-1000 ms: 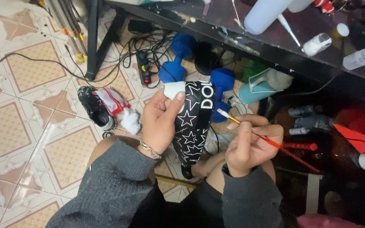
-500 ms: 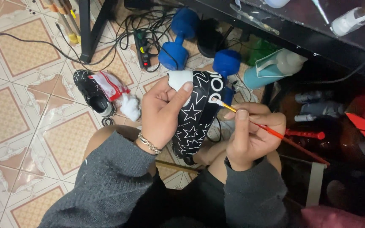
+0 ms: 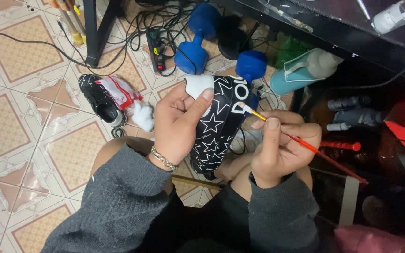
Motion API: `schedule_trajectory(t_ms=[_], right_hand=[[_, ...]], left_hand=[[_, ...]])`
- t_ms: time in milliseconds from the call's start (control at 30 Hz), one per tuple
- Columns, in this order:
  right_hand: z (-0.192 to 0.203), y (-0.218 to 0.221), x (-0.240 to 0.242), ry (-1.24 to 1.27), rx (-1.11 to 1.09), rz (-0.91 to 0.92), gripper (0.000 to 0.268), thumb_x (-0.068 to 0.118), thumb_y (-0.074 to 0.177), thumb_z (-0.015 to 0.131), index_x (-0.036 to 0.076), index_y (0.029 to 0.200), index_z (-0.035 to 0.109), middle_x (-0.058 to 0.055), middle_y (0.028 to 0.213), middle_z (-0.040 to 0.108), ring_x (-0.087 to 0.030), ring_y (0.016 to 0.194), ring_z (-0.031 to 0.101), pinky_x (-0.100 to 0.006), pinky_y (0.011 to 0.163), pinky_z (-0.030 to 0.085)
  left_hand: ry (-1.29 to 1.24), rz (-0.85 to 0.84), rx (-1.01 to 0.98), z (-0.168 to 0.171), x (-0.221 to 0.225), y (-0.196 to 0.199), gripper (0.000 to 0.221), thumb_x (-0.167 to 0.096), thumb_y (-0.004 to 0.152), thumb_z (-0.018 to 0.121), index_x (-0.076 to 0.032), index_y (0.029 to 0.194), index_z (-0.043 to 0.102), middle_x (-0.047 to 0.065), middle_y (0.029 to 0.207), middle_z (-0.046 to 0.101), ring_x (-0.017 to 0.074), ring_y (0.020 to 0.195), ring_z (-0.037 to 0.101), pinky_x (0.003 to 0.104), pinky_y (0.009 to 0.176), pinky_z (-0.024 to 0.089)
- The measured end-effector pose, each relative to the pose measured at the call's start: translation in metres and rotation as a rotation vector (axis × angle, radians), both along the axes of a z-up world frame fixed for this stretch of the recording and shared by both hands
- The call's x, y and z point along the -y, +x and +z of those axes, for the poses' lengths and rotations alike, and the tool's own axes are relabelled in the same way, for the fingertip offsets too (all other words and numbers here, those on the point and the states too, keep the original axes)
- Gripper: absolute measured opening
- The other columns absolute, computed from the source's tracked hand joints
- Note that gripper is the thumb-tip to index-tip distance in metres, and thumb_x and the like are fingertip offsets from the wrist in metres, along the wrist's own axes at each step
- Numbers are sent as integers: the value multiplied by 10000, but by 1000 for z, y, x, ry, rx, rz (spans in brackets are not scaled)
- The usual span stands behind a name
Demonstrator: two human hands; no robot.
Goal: Detailing and repairing a black sneaker by applying white paint to the heel and side patterns using a small brush, then using a hairdryer to dry the paint.
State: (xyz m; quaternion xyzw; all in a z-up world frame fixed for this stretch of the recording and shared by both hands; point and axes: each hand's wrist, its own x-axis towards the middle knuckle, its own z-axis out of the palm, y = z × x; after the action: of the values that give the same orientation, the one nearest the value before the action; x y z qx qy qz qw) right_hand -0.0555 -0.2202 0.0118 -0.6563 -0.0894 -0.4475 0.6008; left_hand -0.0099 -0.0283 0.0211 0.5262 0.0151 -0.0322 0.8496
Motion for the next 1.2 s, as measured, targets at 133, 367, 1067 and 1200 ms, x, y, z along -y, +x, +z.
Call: schedule_trajectory(t_ms=[133,367,1067,1200], right_hand=[[6,2,-5,-70,1,-17,306,-99,1159,768,18,1090,494,-295,863,763,-375,738,802,-389,779,613],[3,1,-1,-61,34,-10,305,-112,1157,762,25,1106,495,-318,865,750,-387,732,793,-418,786,626],[8,0,-2,-137,34,4,287,-136,1143,761,-23,1089,503,-315,833,742,-402,709,798,-431,761,647],[5,-1,-3,-107,53,-2,308,-123,1135,782,-8,1091,499,-321,847,748,-398,724,799,-424,767,649]], left_hand=[[3,-5,-7,0,-1,0,183,-152,1188,869,27,1196,838,165,864,899,150,833,833,350,734,751],[6,3,7,-13,-2,0,167,-132,1196,860,33,1202,836,184,872,901,163,880,848,363,757,761],[-8,2,8,-13,-2,0,171,-136,1195,859,33,1215,840,201,915,921,179,952,871,379,793,777],[-23,3,2,-8,-2,0,182,-137,1192,857,42,1216,835,211,924,922,195,941,887,393,784,782]])
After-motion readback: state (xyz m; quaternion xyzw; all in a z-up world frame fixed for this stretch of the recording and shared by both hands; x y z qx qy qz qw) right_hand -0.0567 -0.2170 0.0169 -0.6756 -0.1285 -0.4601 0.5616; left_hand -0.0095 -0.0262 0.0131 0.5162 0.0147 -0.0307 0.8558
